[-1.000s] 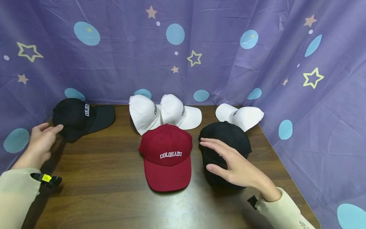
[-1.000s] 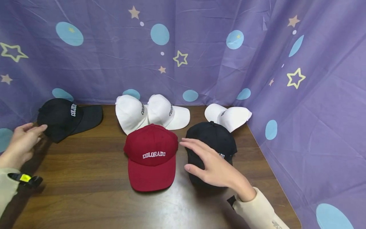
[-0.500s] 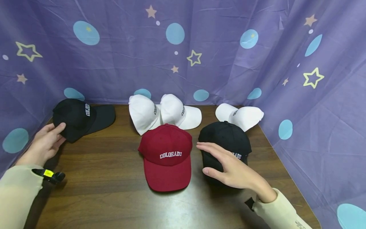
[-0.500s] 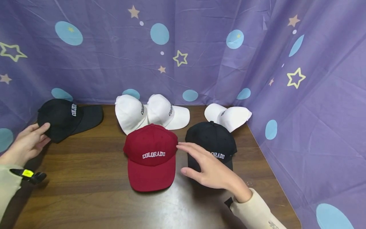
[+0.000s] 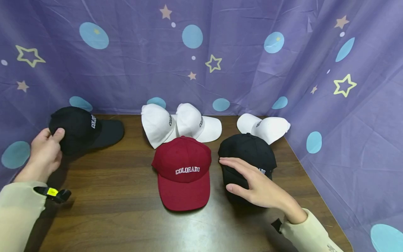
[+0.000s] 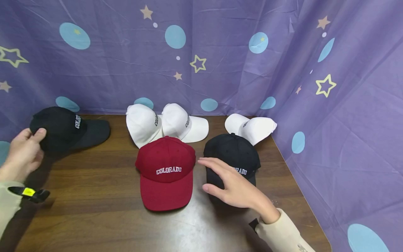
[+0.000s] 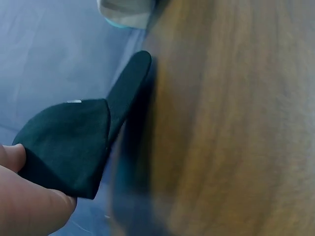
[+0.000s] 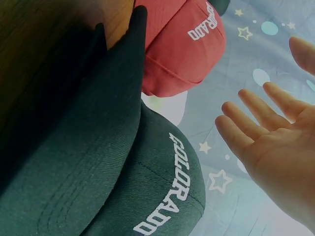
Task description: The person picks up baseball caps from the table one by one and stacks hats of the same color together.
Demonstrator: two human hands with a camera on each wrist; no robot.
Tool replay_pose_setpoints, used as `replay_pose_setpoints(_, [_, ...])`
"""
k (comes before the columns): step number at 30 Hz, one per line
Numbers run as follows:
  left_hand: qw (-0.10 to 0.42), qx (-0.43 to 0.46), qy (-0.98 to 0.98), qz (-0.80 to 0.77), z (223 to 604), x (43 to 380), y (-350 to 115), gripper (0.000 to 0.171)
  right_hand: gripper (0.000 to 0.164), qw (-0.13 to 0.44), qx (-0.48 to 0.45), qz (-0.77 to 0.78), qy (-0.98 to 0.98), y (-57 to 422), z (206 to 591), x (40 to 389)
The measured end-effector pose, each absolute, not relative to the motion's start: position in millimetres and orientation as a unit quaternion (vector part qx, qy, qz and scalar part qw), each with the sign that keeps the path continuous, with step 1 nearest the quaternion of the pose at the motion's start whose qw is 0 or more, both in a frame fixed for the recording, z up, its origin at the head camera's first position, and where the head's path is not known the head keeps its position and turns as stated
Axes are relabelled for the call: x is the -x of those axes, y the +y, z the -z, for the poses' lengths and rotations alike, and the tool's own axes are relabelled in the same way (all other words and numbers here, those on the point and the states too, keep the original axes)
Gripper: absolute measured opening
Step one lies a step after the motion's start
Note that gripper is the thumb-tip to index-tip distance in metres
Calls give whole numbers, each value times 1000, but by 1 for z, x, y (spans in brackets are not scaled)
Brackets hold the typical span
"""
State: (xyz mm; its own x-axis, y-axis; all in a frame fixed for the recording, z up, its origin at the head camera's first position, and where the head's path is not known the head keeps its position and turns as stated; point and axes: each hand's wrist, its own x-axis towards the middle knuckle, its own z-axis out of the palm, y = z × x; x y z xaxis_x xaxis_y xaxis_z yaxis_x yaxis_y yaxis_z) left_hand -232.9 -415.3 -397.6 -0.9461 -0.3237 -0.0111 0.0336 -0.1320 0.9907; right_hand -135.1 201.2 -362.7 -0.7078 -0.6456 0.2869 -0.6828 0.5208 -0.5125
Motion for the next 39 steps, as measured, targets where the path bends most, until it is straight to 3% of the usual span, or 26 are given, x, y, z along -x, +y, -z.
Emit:
replay_pose_setpoints(9, [191,-49,-627,754,354,225,-391,20,59,43,-380,-315,-869,205,365,137])
replay_pose_setpoints(15, [201,12,-690,695,325,213,-369,18,59,48,-383,-328,-862,204,362,140])
replay_pose_setpoints(28, [74,234,-754,610,270,167,-299,19,57,70,-402,-361,-838,194,347,146])
replay_pose_setpoints(33, [18,303,-768,564,260,154,-270,16,56,72,-403,-381,-829,185,331,140])
replay_pose_setpoints(39, [-44,400,-738,542,258,144,-236,24,52,65,-404,-412,-814,172,313,132])
